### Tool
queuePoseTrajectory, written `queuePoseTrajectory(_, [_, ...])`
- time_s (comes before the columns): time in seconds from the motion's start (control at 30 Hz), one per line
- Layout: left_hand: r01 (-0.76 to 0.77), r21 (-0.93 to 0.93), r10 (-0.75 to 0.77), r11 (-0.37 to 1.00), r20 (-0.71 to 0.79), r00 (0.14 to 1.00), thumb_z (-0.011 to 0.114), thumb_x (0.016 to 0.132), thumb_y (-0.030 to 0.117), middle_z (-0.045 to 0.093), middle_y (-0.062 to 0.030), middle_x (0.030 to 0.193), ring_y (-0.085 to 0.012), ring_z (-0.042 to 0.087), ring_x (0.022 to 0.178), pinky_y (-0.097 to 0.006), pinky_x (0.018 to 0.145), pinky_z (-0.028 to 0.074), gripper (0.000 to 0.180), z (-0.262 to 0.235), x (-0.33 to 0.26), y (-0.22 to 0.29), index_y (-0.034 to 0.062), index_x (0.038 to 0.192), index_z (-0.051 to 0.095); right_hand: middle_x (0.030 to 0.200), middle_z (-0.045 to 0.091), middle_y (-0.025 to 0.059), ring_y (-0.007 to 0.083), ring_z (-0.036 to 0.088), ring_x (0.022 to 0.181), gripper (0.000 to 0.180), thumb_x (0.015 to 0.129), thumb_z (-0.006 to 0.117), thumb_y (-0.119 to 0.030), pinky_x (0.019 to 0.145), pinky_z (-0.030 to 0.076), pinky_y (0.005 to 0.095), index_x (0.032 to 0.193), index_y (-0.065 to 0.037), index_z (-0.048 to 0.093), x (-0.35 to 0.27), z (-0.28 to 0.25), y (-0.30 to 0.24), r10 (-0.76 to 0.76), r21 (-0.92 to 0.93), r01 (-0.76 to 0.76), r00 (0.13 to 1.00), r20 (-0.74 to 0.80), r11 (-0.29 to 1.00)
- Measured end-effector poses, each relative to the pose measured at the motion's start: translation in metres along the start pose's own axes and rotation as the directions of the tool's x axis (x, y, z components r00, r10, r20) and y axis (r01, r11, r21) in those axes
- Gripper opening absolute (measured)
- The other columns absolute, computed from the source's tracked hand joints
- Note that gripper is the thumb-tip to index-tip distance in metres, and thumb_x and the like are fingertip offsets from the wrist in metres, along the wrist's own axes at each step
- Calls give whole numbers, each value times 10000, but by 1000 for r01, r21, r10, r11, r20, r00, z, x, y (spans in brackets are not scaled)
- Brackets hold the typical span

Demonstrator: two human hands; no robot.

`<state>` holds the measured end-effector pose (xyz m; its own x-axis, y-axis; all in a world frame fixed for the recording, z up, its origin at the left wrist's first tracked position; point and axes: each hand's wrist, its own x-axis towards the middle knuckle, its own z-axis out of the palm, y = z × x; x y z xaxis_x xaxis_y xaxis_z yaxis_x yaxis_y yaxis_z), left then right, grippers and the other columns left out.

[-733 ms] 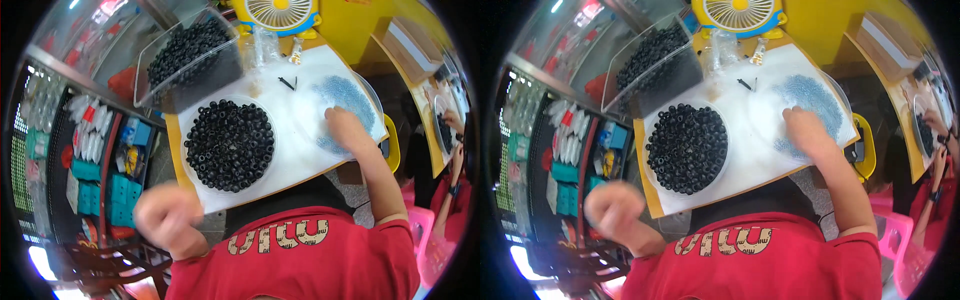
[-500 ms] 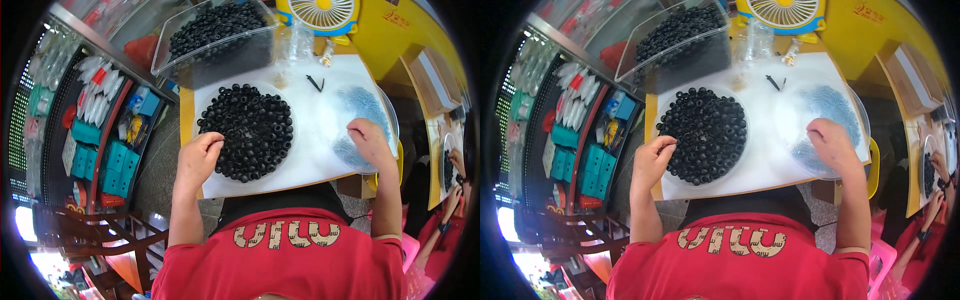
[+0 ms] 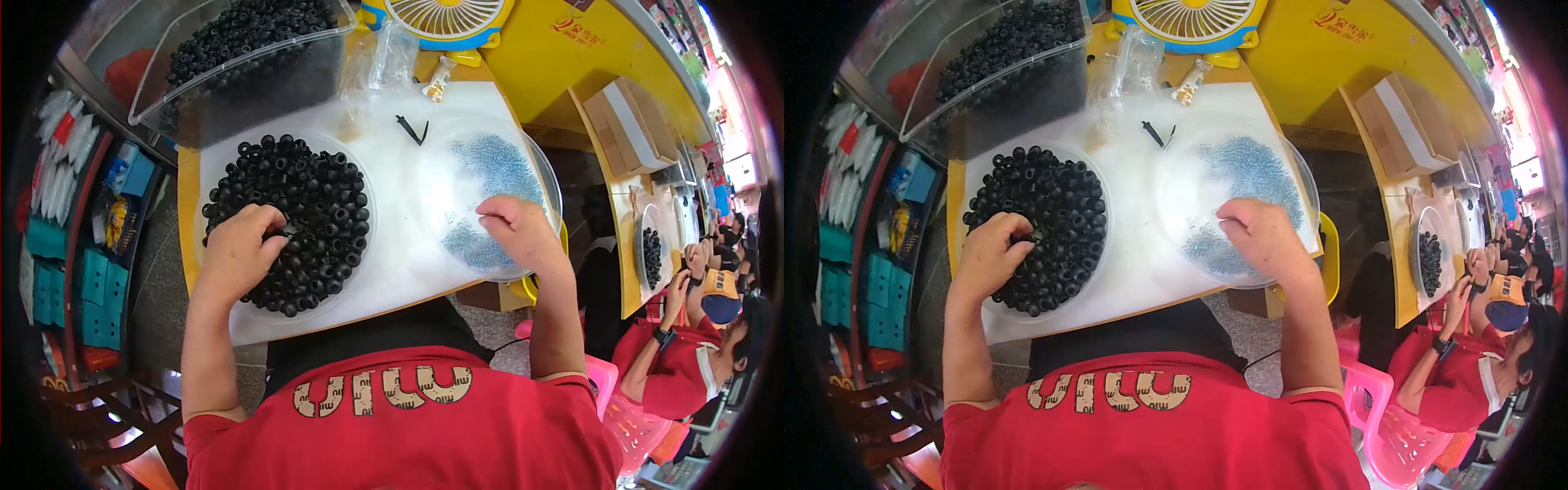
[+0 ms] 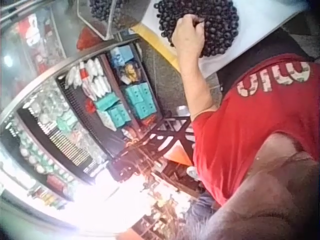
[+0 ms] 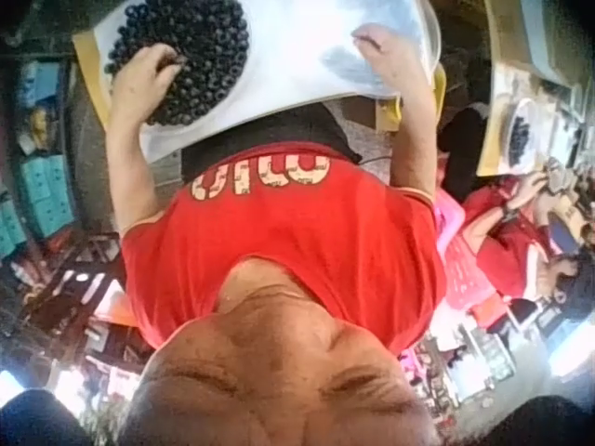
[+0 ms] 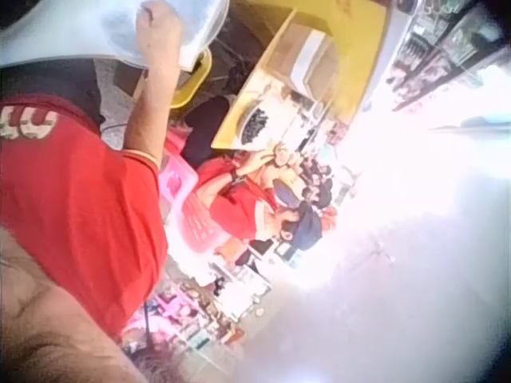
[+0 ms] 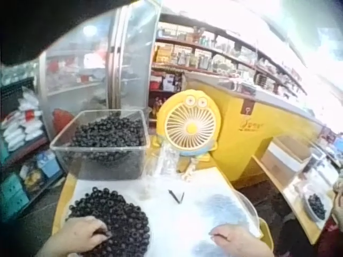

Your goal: The person assembles small components by picking black plastic pieces from a tray, picking up small clear pins from a separate dish, and inserting the pins into the black pieces by hand.

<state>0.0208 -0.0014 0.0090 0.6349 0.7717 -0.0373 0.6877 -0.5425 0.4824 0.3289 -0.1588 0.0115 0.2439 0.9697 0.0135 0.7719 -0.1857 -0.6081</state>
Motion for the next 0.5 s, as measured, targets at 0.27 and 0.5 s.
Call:
queuePoseTrajectory(0.27, [-82,52,76,995,94,993,587,688,87,556,-97,829,-259,561,742,-338,653,442,166,-7,6,-2,62,851,571,782,569,145,324,559,712,144,725,527,-95,650,450,385,848,-38,575,27,33,-19,-51,-328,93,990,134,940])
queuePoseTrajectory(0.5, [133,-960,-104,245,110,988,554,763,11,576,-73,842,-139,589,741,-239,667,501,184,-14,9,-21,-16,944,562,811,572,186,373,546,742,156,721,491,-77,654,449,421,859,-45,557,31,37,-21,-4,-445,42,996,86,894])
